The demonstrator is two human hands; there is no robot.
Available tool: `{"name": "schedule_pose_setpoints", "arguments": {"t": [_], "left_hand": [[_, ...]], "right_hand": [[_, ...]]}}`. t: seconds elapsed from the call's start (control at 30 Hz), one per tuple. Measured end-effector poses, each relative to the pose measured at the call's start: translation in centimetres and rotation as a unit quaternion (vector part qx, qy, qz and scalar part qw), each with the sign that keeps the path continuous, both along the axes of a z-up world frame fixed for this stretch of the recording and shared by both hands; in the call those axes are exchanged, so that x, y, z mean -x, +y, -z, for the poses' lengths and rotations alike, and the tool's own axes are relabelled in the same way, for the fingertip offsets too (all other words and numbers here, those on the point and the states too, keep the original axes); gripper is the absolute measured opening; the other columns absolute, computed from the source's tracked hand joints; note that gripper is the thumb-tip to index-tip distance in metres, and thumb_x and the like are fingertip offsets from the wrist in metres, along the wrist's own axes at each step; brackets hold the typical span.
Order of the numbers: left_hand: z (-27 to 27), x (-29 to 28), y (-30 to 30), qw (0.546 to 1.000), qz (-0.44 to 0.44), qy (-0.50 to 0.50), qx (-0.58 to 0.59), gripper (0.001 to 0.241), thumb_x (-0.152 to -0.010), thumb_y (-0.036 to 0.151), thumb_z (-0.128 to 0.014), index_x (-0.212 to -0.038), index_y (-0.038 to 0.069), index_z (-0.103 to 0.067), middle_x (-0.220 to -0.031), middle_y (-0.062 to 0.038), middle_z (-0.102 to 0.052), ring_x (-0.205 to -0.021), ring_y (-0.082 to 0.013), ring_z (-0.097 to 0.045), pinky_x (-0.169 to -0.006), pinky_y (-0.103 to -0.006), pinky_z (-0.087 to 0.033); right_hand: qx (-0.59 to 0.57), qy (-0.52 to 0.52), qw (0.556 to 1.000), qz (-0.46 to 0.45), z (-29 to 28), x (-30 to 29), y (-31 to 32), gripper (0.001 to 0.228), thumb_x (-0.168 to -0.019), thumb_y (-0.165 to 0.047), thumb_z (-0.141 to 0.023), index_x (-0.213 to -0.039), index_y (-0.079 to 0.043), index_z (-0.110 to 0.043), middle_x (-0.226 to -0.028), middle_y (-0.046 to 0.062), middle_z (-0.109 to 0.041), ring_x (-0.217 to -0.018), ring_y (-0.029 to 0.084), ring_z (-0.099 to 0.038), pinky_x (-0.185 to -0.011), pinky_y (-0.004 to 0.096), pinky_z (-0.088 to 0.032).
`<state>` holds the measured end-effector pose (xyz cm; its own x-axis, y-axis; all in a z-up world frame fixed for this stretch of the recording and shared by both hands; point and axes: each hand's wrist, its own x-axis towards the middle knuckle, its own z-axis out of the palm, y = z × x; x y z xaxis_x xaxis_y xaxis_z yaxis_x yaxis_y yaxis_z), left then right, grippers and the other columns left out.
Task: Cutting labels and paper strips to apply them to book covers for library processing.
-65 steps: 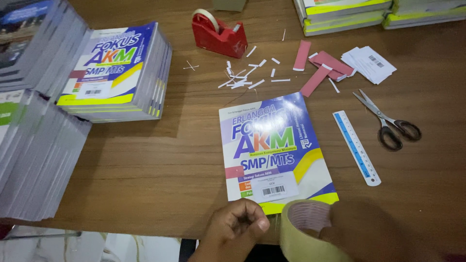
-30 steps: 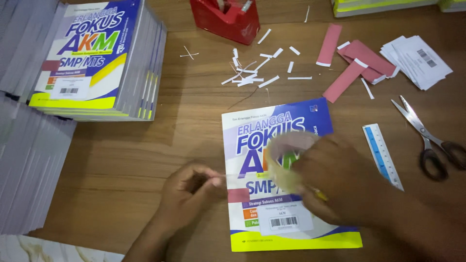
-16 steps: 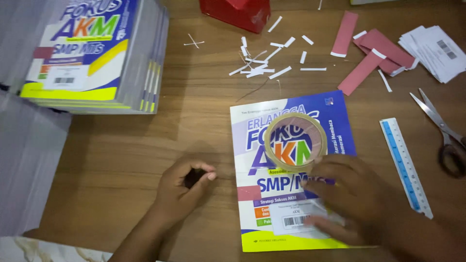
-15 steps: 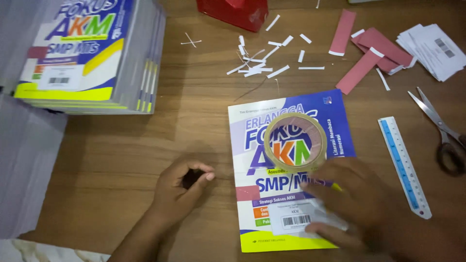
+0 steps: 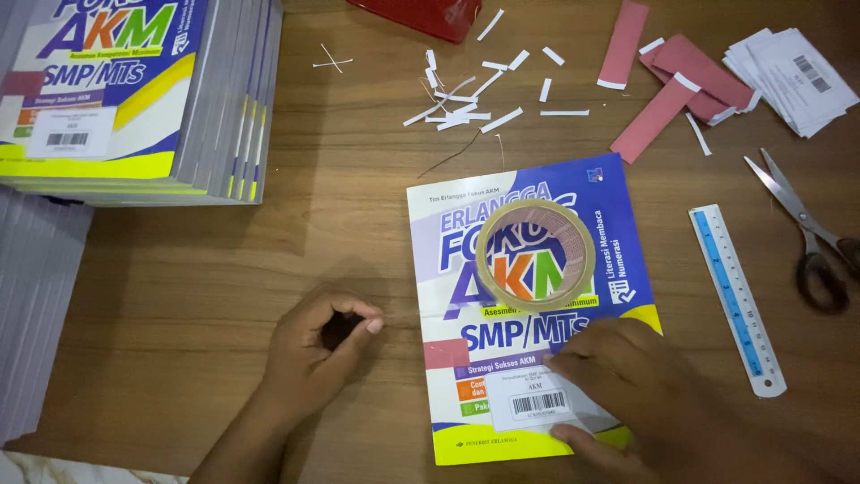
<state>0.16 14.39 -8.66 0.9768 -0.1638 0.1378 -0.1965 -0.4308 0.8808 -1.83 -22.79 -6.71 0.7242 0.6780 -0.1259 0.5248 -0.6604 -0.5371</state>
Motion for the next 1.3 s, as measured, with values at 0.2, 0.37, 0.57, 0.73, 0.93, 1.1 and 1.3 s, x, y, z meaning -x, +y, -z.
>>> {"name": "schedule_pose_setpoints", "arguments": {"t": [0.2,0.37,0.57,0.73,0.93,1.1,1.3], "left_hand": [[0.1,0.1,-0.1,1.0,-0.009,-0.004,-0.014,0.01,-0.087,0.009,-0.075,-0.094,0.01,-0.069,-0.086,-0.002,-0.071,-0.073,-0.0114,-0.063,-0.068,-0.0252,-0.051],[0.0,0.1,-0.1,1.0,-0.006,0.006,-0.013,0.011,-0.086,0.008,-0.075,-0.096,0.01,-0.07,-0.086,-0.002,-0.072,-0.074,-0.0113,-0.064,-0.068,-0.0251,-0.052],[0.0,0.3,-0.1,0.999,-0.022,0.034,-0.022,0.011,-0.086,0.009,-0.075,-0.095,0.011,-0.07,-0.084,-0.002,-0.072,-0.07,-0.0107,-0.063,-0.064,-0.0252,-0.05],[-0.2,0.2,-0.2,1.0,-0.016,0.023,0.009,0.013,-0.084,0.008,-0.077,-0.096,0.009,-0.071,-0.088,-0.002,-0.072,-0.075,-0.0115,-0.065,-0.069,-0.0257,-0.052],[0.1,0.4,-0.4,0.998,-0.037,0.051,0.008,0.012,-0.086,0.011,-0.076,-0.095,0.008,-0.07,-0.079,-0.002,-0.071,-0.064,-0.0096,-0.059,-0.059,-0.0246,-0.049],[-0.4,0.4,-0.4,0.991,-0.059,0.103,0.056,0.006,-0.087,0.009,-0.074,-0.093,0.008,-0.072,-0.083,-0.001,-0.072,-0.07,-0.0103,-0.061,-0.067,-0.0255,-0.051],[-8.5,0.4,-4.4,0.851,-0.159,0.475,0.158,0.006,-0.094,-0.001,-0.071,-0.089,-0.002,-0.067,-0.083,-0.017,-0.067,-0.078,-0.0251,-0.06,-0.07,-0.0406,-0.052]], "right_hand": [[-0.001,0.009,1.0,0.03,0.2,0.6,0.4,0.061,-0.077,-0.048,-0.087,-0.127,-0.017,-0.07,-0.122,0.009,-0.068,-0.115,0.027,-0.061,-0.087,0.044,-0.055],[-0.004,0.005,1.0,0.021,0.6,0.6,0.3,0.063,-0.079,-0.048,-0.085,-0.13,-0.016,-0.067,-0.12,0.01,-0.068,-0.11,0.026,-0.063,-0.081,0.042,-0.057],[0.004,0.033,0.999,0.026,0.5,0.5,0.3,0.064,-0.078,-0.048,-0.086,-0.131,-0.017,-0.068,-0.124,0.01,-0.069,-0.116,0.027,-0.062,-0.088,0.045,-0.056],[-0.018,0.063,0.997,0.046,-1.1,-0.5,0.1,0.07,-0.072,-0.044,-0.093,-0.133,-0.02,-0.067,-0.129,0.011,-0.067,-0.116,0.026,-0.067,-0.086,0.042,-0.063],[-0.007,-0.263,0.964,0.026,-2.3,-5.6,1.4,0.055,-0.077,-0.043,-0.079,-0.12,-0.011,-0.064,-0.129,0.012,-0.066,-0.128,0.032,-0.059,-0.103,0.048,-0.05],[-0.02,-0.238,0.966,-0.099,-1.4,-9.2,1.7,0.023,-0.08,-0.028,-0.077,-0.098,-0.016,-0.068,-0.112,0.003,-0.069,-0.136,0.026,-0.053,-0.108,0.049,-0.043],[-0.076,-0.069,0.989,-0.107,-8.4,-8.1,-0.7,0.07,-0.075,-0.036,-0.079,-0.139,-0.013,-0.061,-0.147,0.003,-0.066,-0.133,0.02,-0.06,-0.122,0.052,-0.025]]}}
